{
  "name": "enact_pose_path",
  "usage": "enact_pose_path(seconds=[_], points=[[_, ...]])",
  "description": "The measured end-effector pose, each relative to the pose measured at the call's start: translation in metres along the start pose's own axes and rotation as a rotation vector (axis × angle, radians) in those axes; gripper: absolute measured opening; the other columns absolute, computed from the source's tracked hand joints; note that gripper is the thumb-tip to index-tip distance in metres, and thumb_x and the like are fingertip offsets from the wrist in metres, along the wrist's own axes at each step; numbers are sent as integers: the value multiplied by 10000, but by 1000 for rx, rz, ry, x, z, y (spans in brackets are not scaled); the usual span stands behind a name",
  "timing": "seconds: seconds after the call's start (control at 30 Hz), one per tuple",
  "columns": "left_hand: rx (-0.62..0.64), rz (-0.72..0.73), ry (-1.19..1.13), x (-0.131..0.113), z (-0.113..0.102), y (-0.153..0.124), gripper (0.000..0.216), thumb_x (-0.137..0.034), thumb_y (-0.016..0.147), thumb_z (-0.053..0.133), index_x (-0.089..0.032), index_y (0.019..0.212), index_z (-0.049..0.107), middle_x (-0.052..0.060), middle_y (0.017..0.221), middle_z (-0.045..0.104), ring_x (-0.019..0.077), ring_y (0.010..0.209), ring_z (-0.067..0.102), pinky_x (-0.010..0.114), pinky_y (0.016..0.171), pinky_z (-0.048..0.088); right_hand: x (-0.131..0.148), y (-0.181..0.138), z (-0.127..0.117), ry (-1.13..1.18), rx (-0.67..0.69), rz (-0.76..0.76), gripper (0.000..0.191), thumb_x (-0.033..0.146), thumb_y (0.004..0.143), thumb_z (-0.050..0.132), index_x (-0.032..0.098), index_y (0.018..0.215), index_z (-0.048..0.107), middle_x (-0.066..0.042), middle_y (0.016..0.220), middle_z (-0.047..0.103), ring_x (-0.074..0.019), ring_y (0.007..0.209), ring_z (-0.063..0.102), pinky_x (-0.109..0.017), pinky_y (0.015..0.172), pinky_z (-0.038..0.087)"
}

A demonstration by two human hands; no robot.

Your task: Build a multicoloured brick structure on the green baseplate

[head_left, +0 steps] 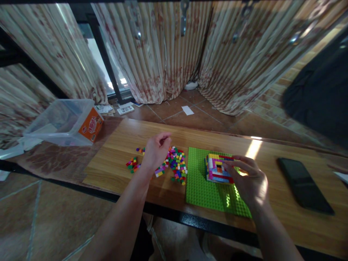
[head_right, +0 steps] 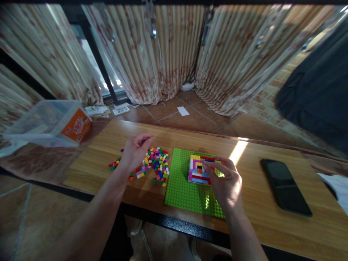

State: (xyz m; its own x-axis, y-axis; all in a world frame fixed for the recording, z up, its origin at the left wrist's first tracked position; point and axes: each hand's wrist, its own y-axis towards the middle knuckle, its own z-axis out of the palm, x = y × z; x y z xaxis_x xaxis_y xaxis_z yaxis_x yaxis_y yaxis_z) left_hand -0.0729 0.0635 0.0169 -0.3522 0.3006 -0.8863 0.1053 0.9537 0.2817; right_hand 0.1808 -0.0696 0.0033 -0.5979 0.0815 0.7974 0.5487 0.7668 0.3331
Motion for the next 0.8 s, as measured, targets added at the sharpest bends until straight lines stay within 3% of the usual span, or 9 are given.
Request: enact_pose_path(seconds=[0.17,0.33,0.43,0.53,0.6,0.7,0.8], points=[[22,11,30,-4,3,-3,215,-183,856,573,-158,1018,711,49,879,750,144,729,677,250,689,537,-5,0,0,-7,17,9,210,449,693,764,246,747,776,-42,1018,705,-168,803,667,-316,668,581],[33,21,71,-7,2,-3,201,-178,867,569,-163,1007,712,43,872,750,144,740,677,260,732,541,-16,2,-3,103,84,38,244,447,704,764,237,828,781,-60,1124,686,-174,831,677,-309,621,589],[27,30,53,-3,1,-2,204,-175,864,571,-159,1016,706,53,903,750,152,776,687,271,754,547,-12,5,-7,172,-26,4,228,412,720,767,224,849,768,-70,1122,694,-179,843,679,-309,616,577],[23,34,49,0,1,-1,202,-172,860,575,-159,1014,705,57,907,750,155,777,690,272,743,548,-1,6,-9,249,-185,-17,171,354,753,756,208,842,752,-61,989,722,-176,845,678,-306,653,564],[27,36,57,1,1,-1,200,-172,860,579,-159,1013,707,58,906,750,157,780,691,274,743,548,9,2,-8,253,-217,-66,130,317,762,755,205,828,746,-43,892,724,-162,814,673,-295,672,556],[29,35,71,-1,1,-2,196,-167,865,579,-153,1012,708,60,901,749,159,787,692,276,749,548,23,-10,-3,251,-125,-165,82,271,783,738,213,840,743,-28,867,722,-143,764,668,-284,670,551],[28,41,82,-2,1,-2,194,-151,867,575,-148,1009,707,61,901,750,160,799,692,274,757,547,38,-27,6,196,92,-266,88,242,820,700,235,898,739,-25,933,722,-148,823,675,-289,716,551]])
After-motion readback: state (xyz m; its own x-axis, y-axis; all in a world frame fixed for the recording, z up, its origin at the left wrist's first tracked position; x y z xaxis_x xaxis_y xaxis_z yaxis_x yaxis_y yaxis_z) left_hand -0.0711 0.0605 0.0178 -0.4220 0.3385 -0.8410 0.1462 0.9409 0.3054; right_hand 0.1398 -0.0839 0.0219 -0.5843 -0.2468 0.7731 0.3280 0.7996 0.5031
